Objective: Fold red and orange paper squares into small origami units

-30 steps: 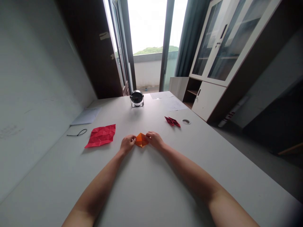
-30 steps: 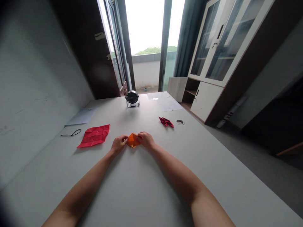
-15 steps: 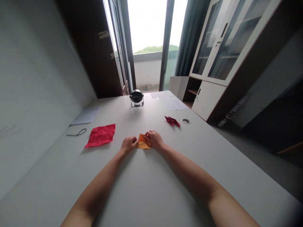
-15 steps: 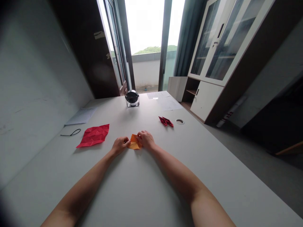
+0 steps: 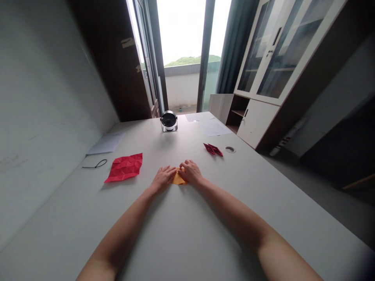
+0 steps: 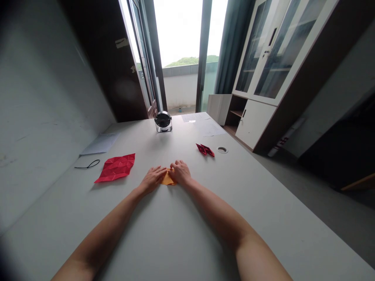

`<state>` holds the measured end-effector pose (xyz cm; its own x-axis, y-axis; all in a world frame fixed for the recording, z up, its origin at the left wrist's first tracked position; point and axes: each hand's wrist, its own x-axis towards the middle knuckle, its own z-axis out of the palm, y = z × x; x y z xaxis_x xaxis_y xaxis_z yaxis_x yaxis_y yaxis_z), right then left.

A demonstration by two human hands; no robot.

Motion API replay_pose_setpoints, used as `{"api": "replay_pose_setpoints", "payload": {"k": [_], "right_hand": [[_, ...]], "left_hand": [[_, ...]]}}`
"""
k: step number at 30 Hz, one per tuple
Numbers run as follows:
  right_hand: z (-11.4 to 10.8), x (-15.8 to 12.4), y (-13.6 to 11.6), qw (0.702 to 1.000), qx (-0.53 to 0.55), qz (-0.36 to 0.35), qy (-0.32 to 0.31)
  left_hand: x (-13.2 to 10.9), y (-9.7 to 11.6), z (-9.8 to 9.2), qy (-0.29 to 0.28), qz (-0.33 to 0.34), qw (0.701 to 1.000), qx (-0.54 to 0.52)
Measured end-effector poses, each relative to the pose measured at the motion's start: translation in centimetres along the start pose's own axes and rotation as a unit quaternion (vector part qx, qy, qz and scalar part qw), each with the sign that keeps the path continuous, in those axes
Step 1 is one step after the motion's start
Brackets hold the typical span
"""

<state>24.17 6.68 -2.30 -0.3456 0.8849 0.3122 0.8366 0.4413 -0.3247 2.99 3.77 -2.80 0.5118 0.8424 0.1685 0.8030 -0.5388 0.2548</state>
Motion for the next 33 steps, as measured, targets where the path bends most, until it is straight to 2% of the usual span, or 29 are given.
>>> {"api": "replay_pose_setpoints", "payload": {"k": [3,8,16,20,26,30,33], "right_hand": [[0.1,0.0,0.3,1.0,0.006,-0.001,0.003],[0.3,0.1,1.4,1.0,0.022,0.002,-0.002],[-0.1,0.7,3.6,0.997,0.007,0.064,0.035],[-0.4,0.6,3.3,0.996,0.005,0.078,0.05],[0.0,0.4,1.9,0.998,0.024,0.047,0.023],[0.4,0.7,1.9,0.996,0.075,0.053,0.023],[0.5,0.9,2.1,0.983,0.172,0.056,0.02]], "left_hand": [[-0.1,0.0,-0.1,-0.019,-0.012,1.0,0.002],[0.0,-0.2,-0.2,-0.019,-0.024,1.0,0.005],[0.0,-0.5,0.0,-0.014,-0.029,0.999,0.006],[-0.1,-0.4,0.1,0.003,-0.031,0.999,0.009],[-0.2,0.0,-0.6,0.036,-0.022,0.999,0.008],[-0.3,0.2,-0.9,0.045,-0.031,0.998,-0.008],[-0.3,0.2,-0.8,0.061,-0.032,0.997,-0.027]]}}
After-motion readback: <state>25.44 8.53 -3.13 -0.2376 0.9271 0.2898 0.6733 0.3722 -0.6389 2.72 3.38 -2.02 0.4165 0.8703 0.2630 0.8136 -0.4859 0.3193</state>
